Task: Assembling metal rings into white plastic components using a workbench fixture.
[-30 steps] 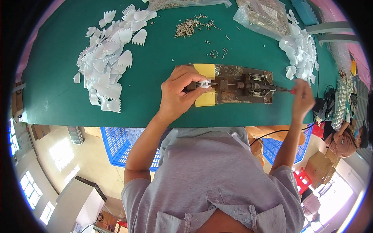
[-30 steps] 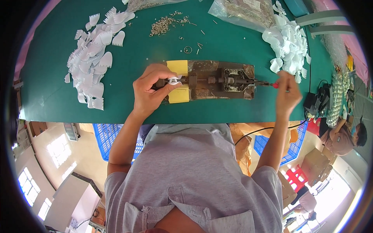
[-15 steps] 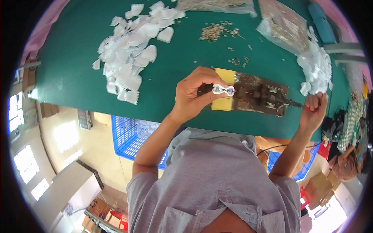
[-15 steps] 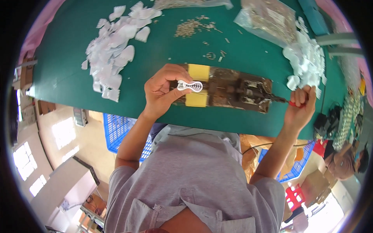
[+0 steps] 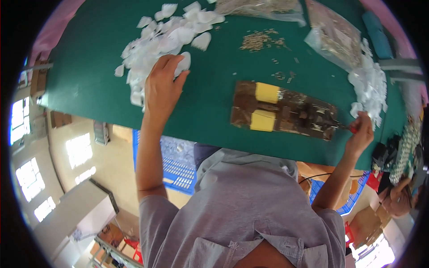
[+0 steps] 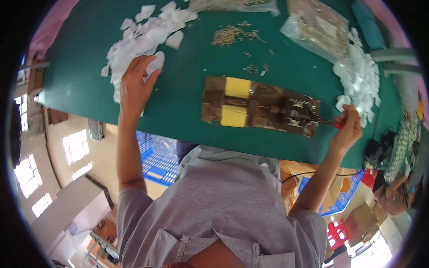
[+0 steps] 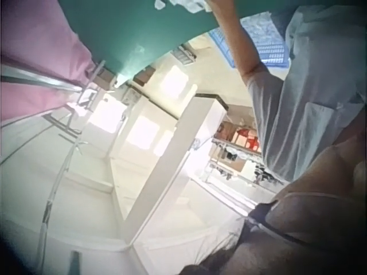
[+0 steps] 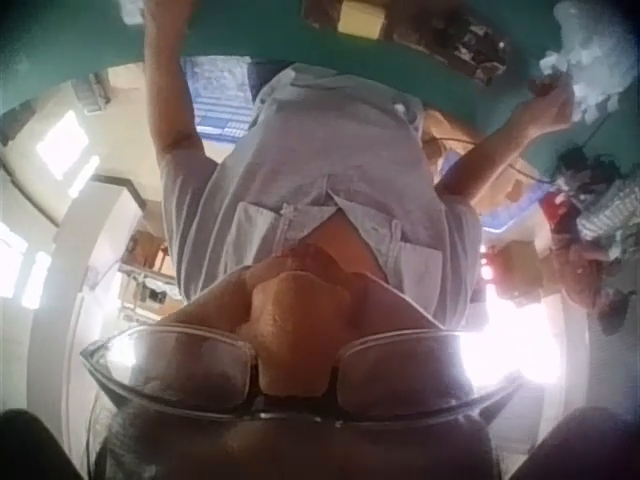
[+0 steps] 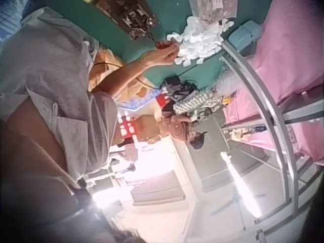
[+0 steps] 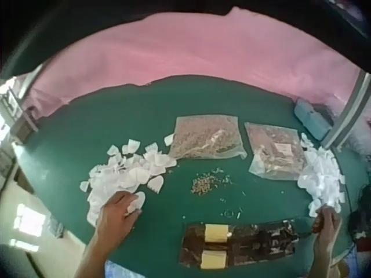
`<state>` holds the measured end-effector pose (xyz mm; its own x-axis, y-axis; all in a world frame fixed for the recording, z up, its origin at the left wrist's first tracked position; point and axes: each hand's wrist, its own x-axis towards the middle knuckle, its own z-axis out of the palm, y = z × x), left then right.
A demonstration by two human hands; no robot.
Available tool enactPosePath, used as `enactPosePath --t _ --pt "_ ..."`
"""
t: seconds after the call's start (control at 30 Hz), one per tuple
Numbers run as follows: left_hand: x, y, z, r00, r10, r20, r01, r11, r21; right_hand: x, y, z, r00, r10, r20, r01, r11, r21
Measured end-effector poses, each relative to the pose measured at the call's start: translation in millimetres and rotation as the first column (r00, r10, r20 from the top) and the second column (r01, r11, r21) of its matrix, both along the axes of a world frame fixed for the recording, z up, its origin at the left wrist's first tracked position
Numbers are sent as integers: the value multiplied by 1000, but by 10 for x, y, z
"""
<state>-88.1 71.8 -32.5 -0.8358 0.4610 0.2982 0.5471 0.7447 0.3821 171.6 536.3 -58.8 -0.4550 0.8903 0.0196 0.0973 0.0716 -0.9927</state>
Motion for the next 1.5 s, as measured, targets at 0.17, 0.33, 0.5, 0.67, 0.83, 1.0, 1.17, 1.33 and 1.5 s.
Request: enactPosePath --t 0.17,0.33,0.5,0.67,0.83,1.0,1.17,1.33,1.5 --pt "-299 96 -68 997 -55 46 61 988 -144 -190 -212 145 958 68 278 -181 896 406" --pt "-153 197 156 981 93 171 -102 994 42 -708 -272 379 815 259 519 -496 775 391" --pt "384 548 238 851 -291 438 -116 708 697 -1040 -458 466 690 548 473 -716 616 329" --pt "985 994 258 930 -350 114 242 814 528 -1071 -1551 931 385 905 181 -922 384 45" --pt "1151 1046 388 929 -306 206 164 843 513 -920 -1621 719 436 890 130 -892 447 -70" --pt "1333 928 424 853 -324 409 108 877 469 -831 -1630 656 406 894 192 -863 306 402" --pt "1238 861 378 833 -327 447 102 884 457 -607 -631 882 803 395 447 -574 715 400" --pt "1272 793 185 849 -412 331 208 837 507 19 255 416 605 -118 787 -540 666 515" --pt "1224 884 119 939 -339 64 308 907 288 3 319 83 647 -208 733 -417 709 569"
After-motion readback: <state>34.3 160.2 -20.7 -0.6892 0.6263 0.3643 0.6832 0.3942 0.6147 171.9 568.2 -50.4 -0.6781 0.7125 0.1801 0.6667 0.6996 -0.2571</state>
